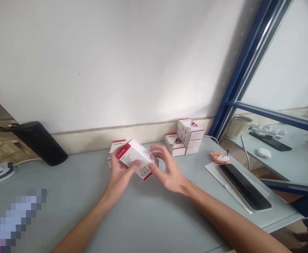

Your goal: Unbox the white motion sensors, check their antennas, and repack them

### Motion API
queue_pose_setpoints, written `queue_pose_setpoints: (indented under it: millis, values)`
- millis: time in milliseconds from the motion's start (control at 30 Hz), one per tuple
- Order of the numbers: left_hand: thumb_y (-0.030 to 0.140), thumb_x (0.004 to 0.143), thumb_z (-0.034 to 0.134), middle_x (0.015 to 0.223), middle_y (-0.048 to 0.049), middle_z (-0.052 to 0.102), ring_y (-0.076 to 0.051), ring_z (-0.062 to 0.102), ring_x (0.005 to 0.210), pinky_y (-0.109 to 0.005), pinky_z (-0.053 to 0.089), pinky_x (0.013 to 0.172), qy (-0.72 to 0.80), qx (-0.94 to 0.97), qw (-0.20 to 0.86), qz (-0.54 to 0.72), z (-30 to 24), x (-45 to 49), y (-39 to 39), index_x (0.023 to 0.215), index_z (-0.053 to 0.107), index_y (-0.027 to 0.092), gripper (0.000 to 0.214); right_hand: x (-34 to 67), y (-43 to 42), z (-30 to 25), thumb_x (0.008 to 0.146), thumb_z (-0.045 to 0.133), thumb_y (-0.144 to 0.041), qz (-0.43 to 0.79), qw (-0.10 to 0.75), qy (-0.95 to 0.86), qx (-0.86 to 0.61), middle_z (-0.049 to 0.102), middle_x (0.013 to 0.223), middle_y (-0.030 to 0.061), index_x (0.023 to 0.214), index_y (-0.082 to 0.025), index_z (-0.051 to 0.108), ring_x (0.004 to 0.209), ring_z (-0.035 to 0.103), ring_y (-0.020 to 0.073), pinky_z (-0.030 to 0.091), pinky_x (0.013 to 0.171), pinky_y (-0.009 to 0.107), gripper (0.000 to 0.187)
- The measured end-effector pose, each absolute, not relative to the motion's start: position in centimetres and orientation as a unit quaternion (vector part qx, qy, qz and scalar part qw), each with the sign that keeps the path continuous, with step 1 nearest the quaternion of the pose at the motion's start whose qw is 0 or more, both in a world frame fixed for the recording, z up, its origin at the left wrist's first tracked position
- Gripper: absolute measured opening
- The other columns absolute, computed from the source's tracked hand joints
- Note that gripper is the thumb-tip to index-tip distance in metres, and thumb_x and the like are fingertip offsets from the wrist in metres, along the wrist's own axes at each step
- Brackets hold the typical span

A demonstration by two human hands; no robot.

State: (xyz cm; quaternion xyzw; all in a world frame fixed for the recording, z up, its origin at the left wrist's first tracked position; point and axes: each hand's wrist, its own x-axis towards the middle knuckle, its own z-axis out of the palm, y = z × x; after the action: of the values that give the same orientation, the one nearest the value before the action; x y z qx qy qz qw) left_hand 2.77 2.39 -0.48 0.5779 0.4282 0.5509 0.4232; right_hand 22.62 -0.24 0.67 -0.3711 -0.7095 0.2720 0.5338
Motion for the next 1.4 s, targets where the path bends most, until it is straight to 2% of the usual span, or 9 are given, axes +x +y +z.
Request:
queue_pose_setpoints:
  millis: [100,200,567,700,867,967,1167,1300,1400]
  values:
    - [0.044,0.078,0.088,0.148,-0.0115,0.06,-0.032,0.067,0.129,-0.043,0.063,0.097,0.444,0.642,0.32,0.537,-1.4,2.6,2.2,0.148,0.043,0.034,0.084,23.3,-0.2,0.9,0.1,0.063,-0.034,0.183,0.514,-0.74,-0.393,0.057,0.143,0.0136,0.146,-0.028,0.046,0.129,0.061,0.028,0.053,0.11,0.05,0.05]
    - [0.041,0.08,0.086,0.15,-0.0095,0.058,-0.033,0.064,0.132,-0.042,0.062,0.096,0.477,0.678,0.249,0.501,-2.3,2.8,1.7,0.146,0.048,0.034,0.077,23.6,0.1,1.0,0.104,0.058,-0.037,0.145,0.492,-0.76,-0.399,0.061,0.139,0.0111,0.144,-0.03,0.049,0.12,0.065,0.0257,0.058,0.103,0.045,0.042]
    - [0.043,0.083,0.084,0.136,-0.0082,0.067,-0.032,0.071,0.12,-0.047,0.061,0.097,0.466,0.724,0.18,0.475,-3.5,2.6,1.3,0.156,0.034,0.036,0.088,24.1,0.0,1.6,0.098,0.065,-0.037,0.124,0.533,-0.752,-0.368,0.071,0.105,0.0048,0.116,-0.028,0.065,0.094,0.068,0.0213,0.059,0.083,0.037,0.02]
    - [0.039,0.086,0.083,0.136,-0.0093,0.065,-0.032,0.07,0.121,-0.051,0.062,0.097,0.424,0.777,0.111,0.451,-2.8,2.9,1.1,0.149,0.039,0.037,0.078,24.5,-0.1,2.1,0.103,0.056,-0.036,0.165,0.569,-0.71,-0.381,0.07,0.09,0.0025,0.11,-0.026,0.067,0.081,0.065,0.0184,0.056,0.076,0.034,0.017]
    - [0.014,0.082,0.081,0.152,-0.0083,0.042,-0.032,0.051,0.143,-0.055,0.055,0.112,0.254,0.838,-0.126,0.467,-0.8,2.8,1.1,0.136,0.047,0.042,0.07,24.7,0.8,2.6,0.105,0.051,-0.049,0.281,0.608,-0.621,-0.407,0.067,0.088,0.0016,0.101,-0.024,0.067,0.07,0.058,0.0149,0.05,0.064,0.028,0.03]
    - [0.004,0.081,0.074,0.146,-0.0065,0.051,-0.031,0.047,0.147,-0.051,0.053,0.114,0.207,0.871,-0.199,0.398,0.2,2.7,0.6,0.128,0.058,0.038,0.06,24.7,1.4,2.7,0.1,0.06,-0.052,0.403,0.576,-0.583,-0.407,0.063,0.084,-0.0011,0.102,-0.023,0.068,0.064,0.052,0.0122,0.045,0.056,0.024,0.03]
    - [0.0,0.084,0.062,0.134,-0.0049,0.069,-0.026,0.063,0.135,-0.047,0.056,0.11,0.151,0.906,-0.155,0.364,0.6,3.1,0.2,0.118,0.061,0.034,0.049,24.3,1.9,1.7,0.097,0.064,-0.047,0.48,0.465,-0.607,-0.43,0.066,0.101,0.001,0.108,-0.023,0.07,0.076,0.059,0.0125,0.05,0.066,0.024,0.027]
    - [0.012,0.088,0.072,0.136,-0.0091,0.068,-0.027,0.071,0.123,-0.041,0.063,0.098,0.208,0.881,-0.081,0.416,-0.5,3.2,0.5,0.1,0.058,0.026,0.023,24.3,1.8,1.5,0.103,0.054,-0.04,0.255,0.559,-0.654,-0.441,0.064,0.108,0.0065,0.109,-0.023,0.067,0.093,0.064,0.0179,0.056,0.081,0.032,0.023]
    - [0.022,0.09,0.077,0.139,-0.0102,0.066,-0.023,0.077,0.107,-0.033,0.067,0.082,0.285,0.839,0.008,0.463,-1.8,3.1,0.7,0.1,0.054,0.024,0.026,24.6,0.9,2.2,0.105,0.049,-0.033,0.108,0.574,-0.716,-0.383,0.06,0.112,0.0088,0.116,-0.024,0.067,0.103,0.064,0.0208,0.057,0.091,0.037,0.023]
